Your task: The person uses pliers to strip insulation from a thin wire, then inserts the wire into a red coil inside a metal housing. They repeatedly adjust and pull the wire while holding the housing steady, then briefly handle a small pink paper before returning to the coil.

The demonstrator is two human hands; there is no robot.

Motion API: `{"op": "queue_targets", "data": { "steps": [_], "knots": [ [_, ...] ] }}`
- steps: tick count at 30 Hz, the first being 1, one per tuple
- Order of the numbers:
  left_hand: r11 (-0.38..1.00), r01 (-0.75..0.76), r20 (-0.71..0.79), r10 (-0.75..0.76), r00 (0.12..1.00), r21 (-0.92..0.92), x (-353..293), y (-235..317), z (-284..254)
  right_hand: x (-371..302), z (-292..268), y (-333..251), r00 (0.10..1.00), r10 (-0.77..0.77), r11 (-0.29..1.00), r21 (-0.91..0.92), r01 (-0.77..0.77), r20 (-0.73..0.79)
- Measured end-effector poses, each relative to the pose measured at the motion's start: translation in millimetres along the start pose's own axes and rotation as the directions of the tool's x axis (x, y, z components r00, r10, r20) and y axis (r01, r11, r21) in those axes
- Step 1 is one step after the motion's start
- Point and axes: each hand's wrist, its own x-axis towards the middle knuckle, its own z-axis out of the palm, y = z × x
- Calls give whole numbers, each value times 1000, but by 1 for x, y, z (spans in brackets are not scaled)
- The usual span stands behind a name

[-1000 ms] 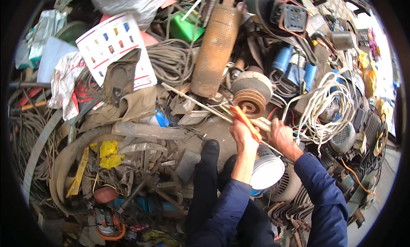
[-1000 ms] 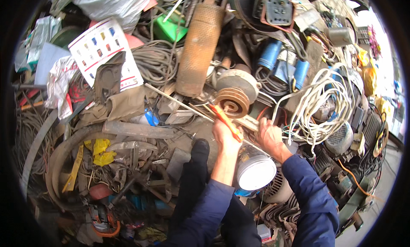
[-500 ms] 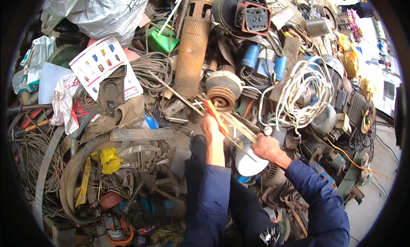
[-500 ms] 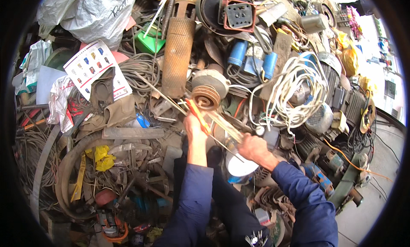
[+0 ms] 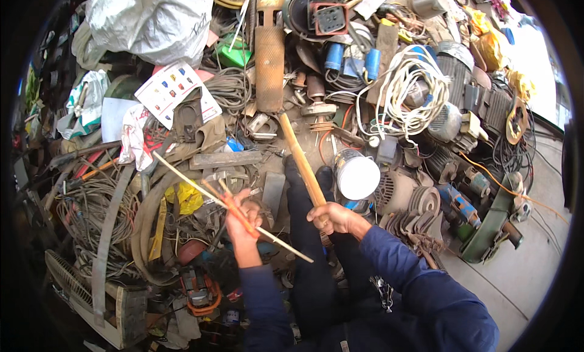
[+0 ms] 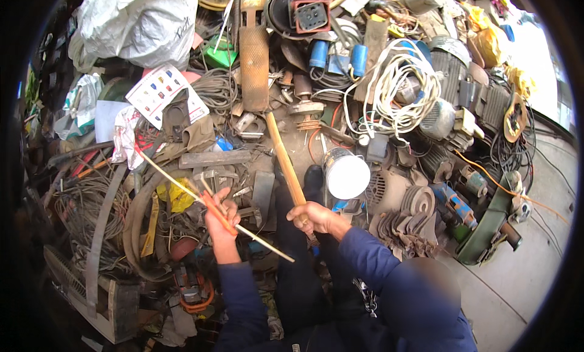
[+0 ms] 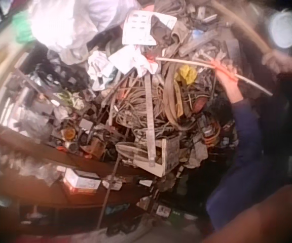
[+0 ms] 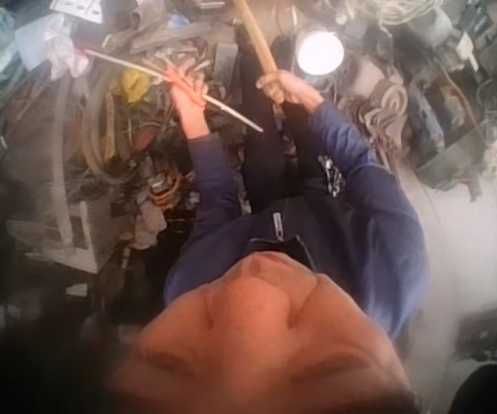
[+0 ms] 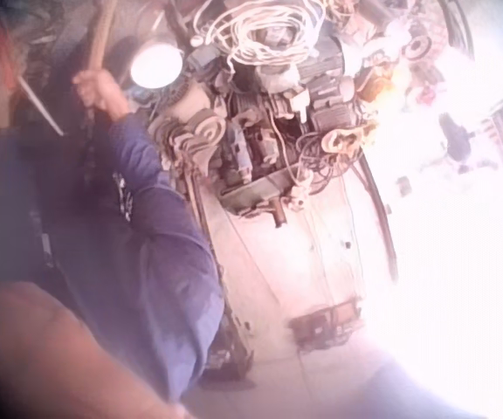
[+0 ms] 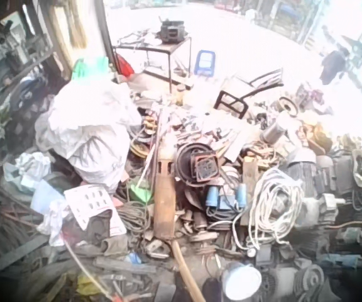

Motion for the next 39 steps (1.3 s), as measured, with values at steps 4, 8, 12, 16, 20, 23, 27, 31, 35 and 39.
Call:
{"op": "queue_targets", "data": {
  "steps": [4, 8, 12, 16, 20, 23, 27, 31, 35, 39],
  "knots": [
    [978, -153, -154, 174, 973, 142, -63, 28, -21, -46, 19, 18, 607, -532, 431, -805, -406, -591],
    [866, -289, -161, 380, 911, 407, -109, 57, -30, -117, 4, 30, 451, -794, 309, -909, -280, -409],
    [379, -474, 132, 655, 744, 794, -118, 73, -54, -177, 1, 32, 378, -761, 519, -845, -131, -527],
    [377, -400, 125, 579, 806, 835, -129, 77, -92, -266, 24, 32, 881, -445, 878, 114, 465, -161],
    [689, -518, 127, 535, 836, 507, -166, 77, -114, -336, 73, 48, 826, -497, 821, 451, 349, 267],
    [604, -500, 110, 564, 818, 621, -193, 89, -112, -363, 109, 72, 723, -576, 795, 465, 389, 380],
    [480, -472, 102, 613, 784, 740, -212, 98, -99, -387, 135, 90, 626, -637, 765, 472, 438, 450],
    [379, -482, 141, 652, 745, 790, -206, 107, -87, -394, 124, 90, 665, -644, 762, 398, 511, 378],
    [319, -451, 147, 660, 737, 834, -204, 118, -70, -374, 65, 78, 593, -650, 738, -211, 641, -476],
    [324, -396, 99, 654, 750, 859, -209, 132, -37, -355, -23, 111, 74, -572, 820, -567, 78, -817]
  ]
}}
